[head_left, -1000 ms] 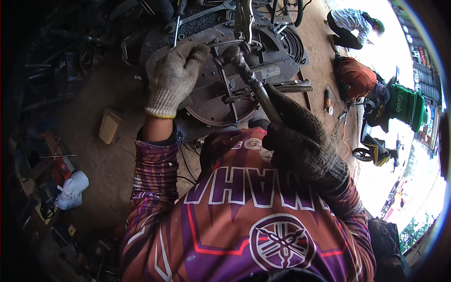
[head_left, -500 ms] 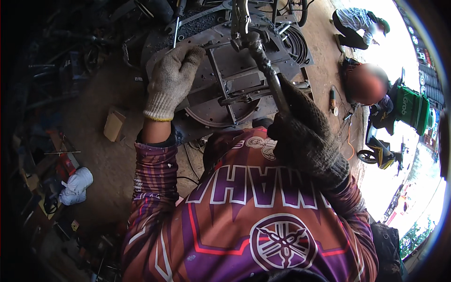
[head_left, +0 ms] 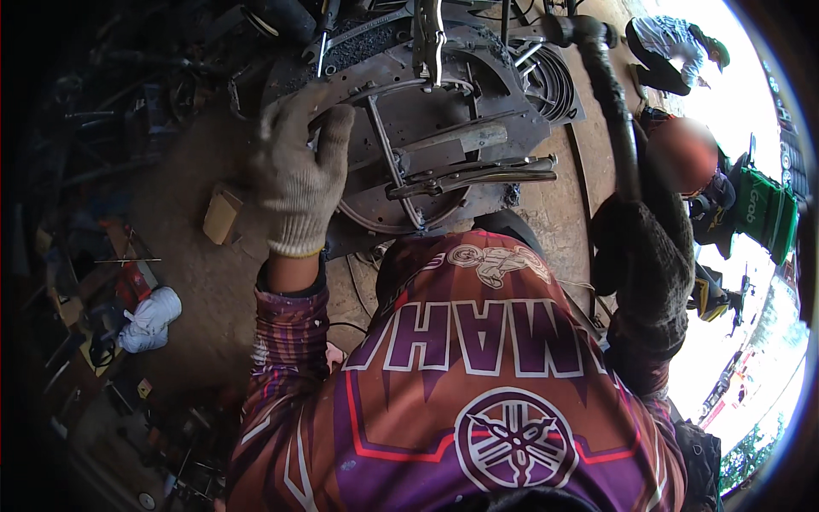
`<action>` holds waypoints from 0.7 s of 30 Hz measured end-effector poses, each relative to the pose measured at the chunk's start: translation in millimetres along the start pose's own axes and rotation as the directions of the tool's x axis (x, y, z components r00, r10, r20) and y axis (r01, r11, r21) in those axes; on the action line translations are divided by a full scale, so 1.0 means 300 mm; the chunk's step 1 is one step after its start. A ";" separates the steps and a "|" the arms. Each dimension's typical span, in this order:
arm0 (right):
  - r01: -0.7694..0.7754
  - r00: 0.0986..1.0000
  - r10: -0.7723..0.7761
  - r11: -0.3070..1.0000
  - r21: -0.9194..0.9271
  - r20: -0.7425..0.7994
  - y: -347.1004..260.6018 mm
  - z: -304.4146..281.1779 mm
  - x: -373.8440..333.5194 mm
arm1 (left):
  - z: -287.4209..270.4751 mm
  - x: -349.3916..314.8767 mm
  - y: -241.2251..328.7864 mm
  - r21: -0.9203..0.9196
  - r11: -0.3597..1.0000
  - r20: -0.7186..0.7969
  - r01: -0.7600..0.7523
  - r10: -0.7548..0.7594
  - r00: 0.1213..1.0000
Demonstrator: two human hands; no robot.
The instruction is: The person hammers a metal part secured by locking pliers and then uses an angle grinder to smooth the surface of the metal assembly.
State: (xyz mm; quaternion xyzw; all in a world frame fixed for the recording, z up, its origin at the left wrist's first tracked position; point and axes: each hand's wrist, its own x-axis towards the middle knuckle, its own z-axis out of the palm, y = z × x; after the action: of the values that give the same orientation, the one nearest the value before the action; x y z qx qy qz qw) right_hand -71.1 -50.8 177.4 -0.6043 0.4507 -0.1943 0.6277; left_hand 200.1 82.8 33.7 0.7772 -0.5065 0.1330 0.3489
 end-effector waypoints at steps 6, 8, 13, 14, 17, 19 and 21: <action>-0.104 0.988 0.096 0.992 -0.070 -0.117 0.205 -0.316 0.230 | -0.042 -0.018 0.174 -0.079 0.871 0.266 0.485 -0.451 0.852; -0.222 0.975 0.222 0.974 -0.048 0.007 0.349 -0.419 0.324 | -0.015 0.026 0.232 0.114 0.748 0.387 0.654 -0.639 0.664; -0.423 0.884 0.442 0.895 -0.139 0.153 0.726 -0.553 0.632 | 0.005 0.028 0.242 0.085 0.639 0.256 0.765 -0.756 0.603; -0.439 0.866 0.471 0.877 -0.195 0.169 0.802 -0.573 0.689 | 0.028 0.015 0.232 0.074 0.571 0.229 0.818 -0.808 0.543; -0.438 0.832 0.511 0.845 -0.307 0.218 0.975 -0.616 0.833 | 0.034 0.059 0.281 0.182 0.555 0.215 0.812 -0.828 0.518; -0.405 0.808 0.524 0.825 -0.394 0.269 0.988 -0.633 0.912 | 0.039 0.068 0.294 0.188 0.539 0.169 0.821 -0.841 0.513; -0.336 0.755 0.561 0.776 -0.534 0.341 0.998 -0.635 0.991 | 0.046 0.067 0.298 0.219 0.519 0.162 0.827 -0.855 0.493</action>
State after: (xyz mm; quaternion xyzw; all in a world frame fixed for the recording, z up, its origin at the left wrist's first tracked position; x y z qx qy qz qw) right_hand -159.6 -338.4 -174.6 -0.6284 0.4465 0.2303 0.5939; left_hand 128.5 37.6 71.3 0.9533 -0.0942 -0.1244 0.2586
